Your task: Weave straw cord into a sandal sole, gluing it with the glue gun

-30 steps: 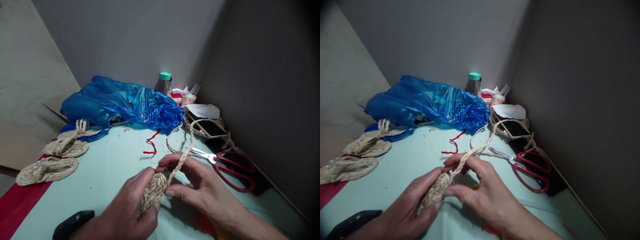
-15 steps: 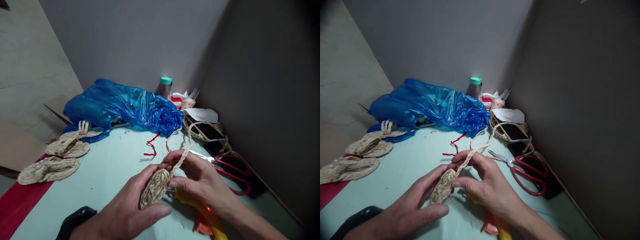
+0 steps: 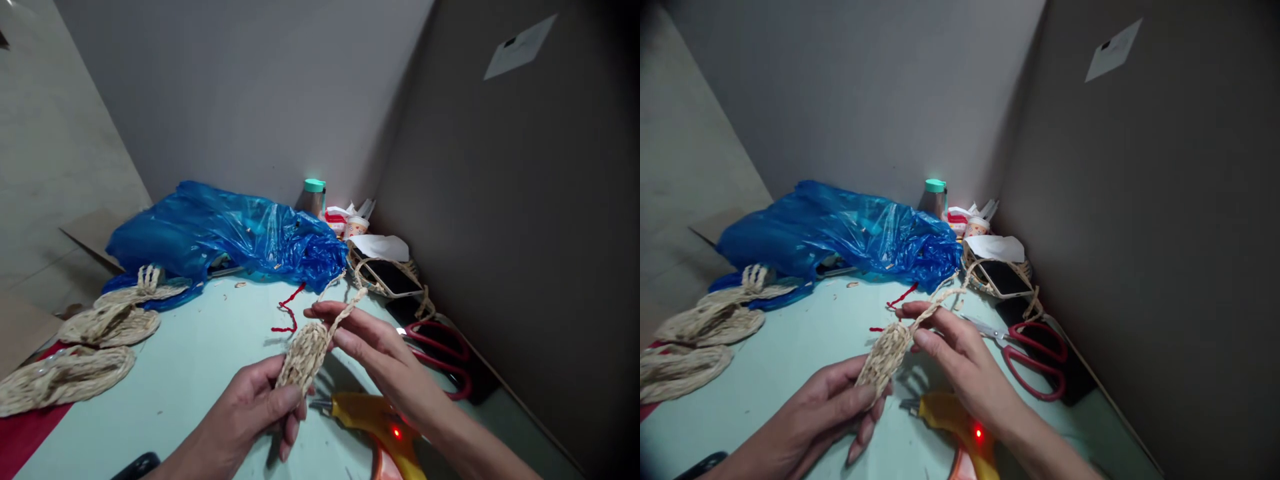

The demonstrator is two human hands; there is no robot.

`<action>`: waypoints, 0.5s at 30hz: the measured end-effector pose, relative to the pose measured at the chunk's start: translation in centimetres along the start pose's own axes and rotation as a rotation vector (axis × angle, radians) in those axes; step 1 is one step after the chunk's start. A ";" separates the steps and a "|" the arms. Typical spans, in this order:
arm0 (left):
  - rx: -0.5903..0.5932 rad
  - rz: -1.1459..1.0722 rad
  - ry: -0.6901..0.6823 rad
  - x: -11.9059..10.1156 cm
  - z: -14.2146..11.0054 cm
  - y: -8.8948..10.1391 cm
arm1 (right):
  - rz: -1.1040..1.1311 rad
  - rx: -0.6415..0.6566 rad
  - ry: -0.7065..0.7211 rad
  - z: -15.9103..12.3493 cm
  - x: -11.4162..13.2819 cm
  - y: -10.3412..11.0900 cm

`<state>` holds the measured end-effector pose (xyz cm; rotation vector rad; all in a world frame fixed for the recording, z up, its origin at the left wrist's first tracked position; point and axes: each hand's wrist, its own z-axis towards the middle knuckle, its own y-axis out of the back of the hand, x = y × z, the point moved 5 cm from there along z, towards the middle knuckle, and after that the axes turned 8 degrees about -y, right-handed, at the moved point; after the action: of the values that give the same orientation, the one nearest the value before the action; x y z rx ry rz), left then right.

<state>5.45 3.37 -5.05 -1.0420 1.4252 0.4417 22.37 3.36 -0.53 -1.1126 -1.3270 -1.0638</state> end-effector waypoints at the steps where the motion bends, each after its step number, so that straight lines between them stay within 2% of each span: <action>1: -0.018 -0.009 -0.019 0.0 0.1 0.1 | -0.048 -0.010 -0.009 -0.1 0.1 -0.1; 4: -0.041 0.002 -0.072 0.0 0.5 0.3 | -0.099 0.057 -0.006 -0.3 0.4 -0.8; 9: 0.003 0.015 -0.085 0.1 0.3 0.2 | 0.080 0.219 -0.046 -0.4 0.1 -1.9; 15: 0.034 -0.168 0.091 1.2 -0.6 -0.3 | 0.087 0.253 -0.156 -0.7 -0.6 -1.9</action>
<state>5.58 2.35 -5.92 -1.1560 1.4068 0.2501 20.68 2.30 -1.12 -1.0672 -1.4770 -0.7338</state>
